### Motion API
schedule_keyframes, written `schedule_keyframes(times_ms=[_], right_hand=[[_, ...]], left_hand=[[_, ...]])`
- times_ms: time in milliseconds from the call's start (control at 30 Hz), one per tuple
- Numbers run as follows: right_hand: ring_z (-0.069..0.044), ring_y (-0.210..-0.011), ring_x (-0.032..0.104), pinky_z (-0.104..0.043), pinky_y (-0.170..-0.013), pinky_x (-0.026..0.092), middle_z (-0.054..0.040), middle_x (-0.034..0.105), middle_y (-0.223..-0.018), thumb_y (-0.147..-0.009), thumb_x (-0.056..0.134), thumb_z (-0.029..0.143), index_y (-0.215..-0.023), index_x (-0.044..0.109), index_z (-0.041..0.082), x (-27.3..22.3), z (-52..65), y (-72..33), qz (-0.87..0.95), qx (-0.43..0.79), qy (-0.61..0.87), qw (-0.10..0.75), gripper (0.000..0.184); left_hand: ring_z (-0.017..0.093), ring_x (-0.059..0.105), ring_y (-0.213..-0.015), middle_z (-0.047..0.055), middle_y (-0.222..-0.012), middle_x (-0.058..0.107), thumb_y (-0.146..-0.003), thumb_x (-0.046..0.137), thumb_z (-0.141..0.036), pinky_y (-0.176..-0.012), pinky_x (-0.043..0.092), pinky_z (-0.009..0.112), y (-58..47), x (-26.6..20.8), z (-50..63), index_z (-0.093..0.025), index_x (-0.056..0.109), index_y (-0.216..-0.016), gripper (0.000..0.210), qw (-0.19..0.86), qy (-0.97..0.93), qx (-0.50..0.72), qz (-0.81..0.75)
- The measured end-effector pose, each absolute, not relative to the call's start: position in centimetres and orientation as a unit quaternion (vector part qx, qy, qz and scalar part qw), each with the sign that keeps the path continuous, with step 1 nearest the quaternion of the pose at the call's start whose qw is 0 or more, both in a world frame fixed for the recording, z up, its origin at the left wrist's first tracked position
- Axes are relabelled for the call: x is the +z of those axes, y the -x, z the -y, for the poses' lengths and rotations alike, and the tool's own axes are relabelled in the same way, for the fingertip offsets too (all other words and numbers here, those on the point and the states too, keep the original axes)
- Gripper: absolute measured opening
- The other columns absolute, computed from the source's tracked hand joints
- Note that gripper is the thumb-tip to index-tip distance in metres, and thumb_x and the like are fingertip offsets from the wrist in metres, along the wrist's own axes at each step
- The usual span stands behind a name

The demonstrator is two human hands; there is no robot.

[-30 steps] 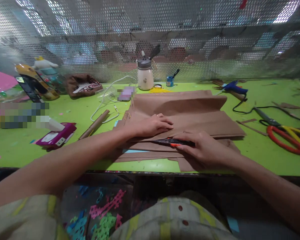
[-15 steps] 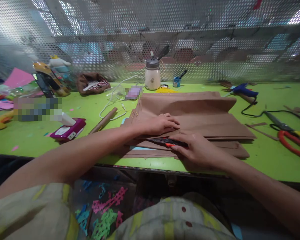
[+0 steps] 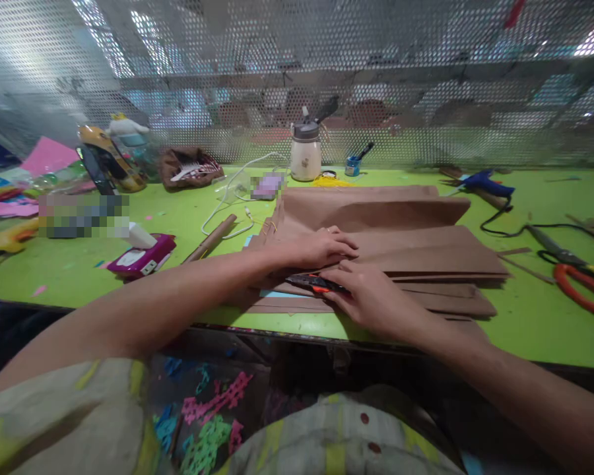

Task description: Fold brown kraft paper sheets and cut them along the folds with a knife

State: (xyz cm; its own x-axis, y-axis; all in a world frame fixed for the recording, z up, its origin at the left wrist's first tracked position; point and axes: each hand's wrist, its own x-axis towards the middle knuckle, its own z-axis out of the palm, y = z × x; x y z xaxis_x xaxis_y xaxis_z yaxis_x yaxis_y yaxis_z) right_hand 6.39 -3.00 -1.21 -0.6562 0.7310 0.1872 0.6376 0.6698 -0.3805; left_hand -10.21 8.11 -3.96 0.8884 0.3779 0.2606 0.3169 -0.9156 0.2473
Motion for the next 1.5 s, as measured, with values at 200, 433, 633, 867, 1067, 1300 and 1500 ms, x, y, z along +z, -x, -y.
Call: schedule_keyframes(times_ms=[200,433,633,867,1067,1300,1500], right_hand=[[-0.024,-0.101,0.060,-0.034,-0.083,0.045,-0.0112,0.064,-0.110,-0.093,0.049,0.030,-0.115,0.064,0.022,-1.4,3.2,-6.0,0.895,0.135,0.398,0.150,0.029],[-0.025,-0.100,0.060,-0.033,-0.080,0.045,-0.0113,0.064,-0.112,-0.093,0.047,0.030,-0.120,0.061,0.021,-1.3,3.7,-6.0,0.893,0.139,0.402,0.149,0.032],[-0.024,-0.098,0.060,-0.034,-0.080,0.044,-0.0119,0.064,-0.108,-0.094,0.046,0.031,-0.122,0.060,0.021,-1.3,4.1,-5.5,0.891,0.144,0.404,0.146,0.033],[-0.020,-0.084,0.058,-0.030,-0.072,0.041,-0.0089,0.062,-0.096,-0.094,0.045,0.028,-0.117,0.062,0.022,-0.7,6.0,-4.4,0.906,0.169,0.357,0.149,0.029],[-0.016,-0.083,0.059,-0.026,-0.069,0.045,-0.0061,0.062,-0.096,-0.094,0.046,0.026,-0.119,0.060,0.026,1.5,9.5,-13.6,0.906,0.204,0.353,0.118,0.029],[-0.024,-0.088,0.065,-0.036,-0.078,0.052,-0.0078,0.069,-0.103,-0.085,0.056,0.043,-0.115,0.064,0.024,-0.1,3.4,-29.6,0.722,0.010,0.598,0.348,0.037],[-0.026,-0.084,0.064,-0.042,-0.080,0.050,-0.0141,0.070,-0.096,-0.085,0.050,0.040,-0.128,0.054,0.011,-4.6,-4.9,-33.7,0.654,-0.029,0.700,0.286,0.052]], left_hand=[[0.021,0.050,-0.110,0.011,-0.125,0.061,-0.091,0.048,-0.018,-0.096,0.039,0.037,10.2,-3.4,-7.9,-0.018,0.064,-0.116,0.031,0.116,-0.967,0.139,-0.182],[0.020,0.050,-0.110,0.011,-0.126,0.060,-0.094,0.041,-0.020,-0.098,0.039,0.038,10.1,-3.1,-7.8,-0.017,0.064,-0.116,0.032,0.124,-0.966,0.126,-0.187],[0.020,0.050,-0.110,0.011,-0.125,0.061,-0.095,0.040,-0.020,-0.098,0.038,0.039,10.2,-3.1,-7.6,-0.017,0.065,-0.115,0.032,0.112,-0.967,0.138,-0.183],[0.018,0.051,-0.110,0.010,-0.125,0.061,-0.096,0.039,-0.022,-0.101,0.036,0.039,10.0,-2.7,-7.1,-0.019,0.064,-0.116,0.032,0.104,-0.966,0.133,-0.195],[0.020,0.051,-0.111,0.009,-0.126,0.061,-0.098,0.037,-0.027,-0.097,0.039,0.038,10.2,-2.2,-7.1,-0.021,0.064,-0.117,0.033,0.086,-0.969,0.113,-0.204],[0.021,0.053,-0.112,0.007,-0.120,0.062,-0.095,0.040,-0.039,-0.098,0.039,0.034,9.4,-0.5,-6.1,-0.021,0.066,-0.109,0.035,0.078,-0.959,0.086,-0.258],[0.033,0.052,-0.114,0.016,-0.131,0.052,-0.081,0.047,-0.067,-0.096,0.041,0.045,6.7,0.0,-3.9,-0.018,0.056,-0.126,0.066,0.017,-0.930,0.049,-0.363]])
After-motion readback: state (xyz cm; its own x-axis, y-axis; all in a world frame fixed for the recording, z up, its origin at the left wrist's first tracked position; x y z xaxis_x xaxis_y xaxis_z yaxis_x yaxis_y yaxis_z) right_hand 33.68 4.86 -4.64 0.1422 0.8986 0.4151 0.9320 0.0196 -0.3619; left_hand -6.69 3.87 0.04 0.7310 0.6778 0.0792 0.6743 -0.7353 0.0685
